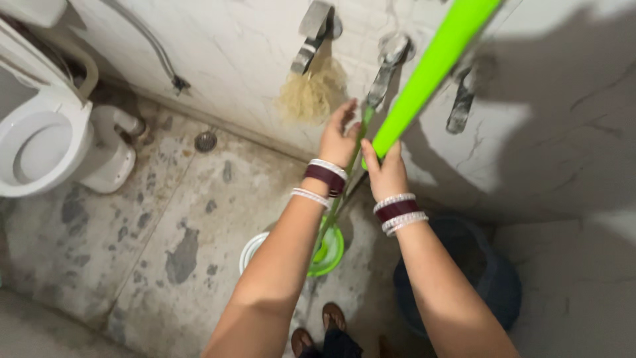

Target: The person gathers clothes from a railing, carries them to a bedroom, and then assembles and fills a mop bucket with water in a bathroom using a faucet.

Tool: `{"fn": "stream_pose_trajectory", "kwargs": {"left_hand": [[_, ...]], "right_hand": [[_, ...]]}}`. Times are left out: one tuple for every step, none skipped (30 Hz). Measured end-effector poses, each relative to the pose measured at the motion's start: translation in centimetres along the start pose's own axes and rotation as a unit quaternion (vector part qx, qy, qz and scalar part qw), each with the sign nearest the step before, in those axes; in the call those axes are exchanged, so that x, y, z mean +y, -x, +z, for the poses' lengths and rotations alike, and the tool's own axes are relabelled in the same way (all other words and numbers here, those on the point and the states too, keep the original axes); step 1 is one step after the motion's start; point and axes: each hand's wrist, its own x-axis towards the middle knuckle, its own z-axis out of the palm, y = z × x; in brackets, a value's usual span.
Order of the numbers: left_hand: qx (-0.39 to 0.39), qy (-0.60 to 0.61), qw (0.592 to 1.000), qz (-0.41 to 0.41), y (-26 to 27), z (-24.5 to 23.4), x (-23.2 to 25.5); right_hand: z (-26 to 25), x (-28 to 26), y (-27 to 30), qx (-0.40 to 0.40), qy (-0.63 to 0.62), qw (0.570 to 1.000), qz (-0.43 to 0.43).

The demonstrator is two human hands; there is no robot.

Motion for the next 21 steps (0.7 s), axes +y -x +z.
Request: {"fn": "stream_pose_trajectory", "kwargs": {"left_hand": [[-0.003,0.031,0.999,0.009,0.8,-1.3,-0.3],[-0.02,0.026,0.999,0.013,2.2,-2.7,-0.5],[-0.036,0.021,0.999,0.02,4.0,-4.2,-0.8],[-0.052,0.016,0.998,0.027,5.9,-5.2,-1.1],[-0.067,-0.009,0.998,-0.013,7.7,-5.9,-1.3],[-0.082,-0.034,0.995,-0.054,9.8,-6.6,-1.7],[-0.097,-0.058,0.989,-0.097,11.8,-7.1,-2.2],[-0.09,-0.026,0.988,-0.121,13.4,-7.8,-2.8],[-0.083,0.007,0.986,-0.143,14.5,-8.4,-3.4],[-0.075,0.041,0.983,-0.164,15.7,-8.9,-3.8],[-0.082,0.044,0.982,-0.165,16.8,-9.3,-3.9],[-0.088,0.048,0.981,-0.165,17.9,-9.4,-3.8],[-0.1,0.052,0.98,-0.167,18.7,-9.4,-3.5],[-0.095,0.015,0.987,-0.131,19.1,-9.6,-3.2],[-0.092,-0.021,0.991,-0.096,19.5,-9.7,-2.9],[-0.089,-0.058,0.993,-0.06,19.8,-9.8,-2.6],[-0.049,-0.098,0.991,-0.079,20.3,-10.0,-2.4],[-0.009,-0.138,0.985,-0.098,20.8,-10.3,-2.5],[0.035,-0.178,0.977,-0.115,21.2,-10.7,-2.8],[0.041,-0.206,0.968,-0.141,22.0,-11.2,-3.4],[0.047,-0.233,0.957,-0.167,23.4,-11.6,-4.2]], "right_hand": [[0.4,-0.4,0.1,0.001,-0.001,0.999,-0.033],[0.8,-0.6,0.2,0.002,-0.002,0.998,-0.066],[1.3,-0.8,0.3,0.001,-0.004,0.995,-0.102],[1.7,-0.7,0.7,-0.014,-0.012,0.995,-0.1],[2.2,-0.4,1.2,-0.028,-0.021,0.995,-0.099],[2.8,0.3,1.6,-0.043,-0.03,0.994,-0.097],[3.8,1.5,2.2,-0.064,-0.01,0.995,-0.077],[4.9,3.3,3.1,-0.085,0.011,0.995,-0.058],[6.1,5.5,3.9,-0.105,0.032,0.993,-0.041],[7.3,8.0,5.3,-0.129,0.067,0.989,-0.04],[8.8,10.6,6.6,-0.15,0.1,0.983,-0.042],[10.1,13.1,8.1,-0.159,0.041,0.986,-0.015],[10.9,15.2,9.2,-0.163,-0.017,0.986,0.015],[11.7,16.8,9.6,-0.165,0.002,0.986,0.034],[12.4,17.6,10.0,-0.165,0.021,0.985,0.055],[13.1,17.7,10.3,-0.166,0.04,0.982,0.076],[13.3,17.3,10.6,-0.152,0.05,0.985,0.06],[13.5,16.6,10.6,-0.139,0.06,0.987,0.044],[13.6,15.7,10.1,-0.128,0.072,0.989,0.025],[13.6,15.1,9.7,-0.097,0.092,0.989,0.068],[13.4,14.9,9.4,-0.066,0.112,0.985,0.11]]}}
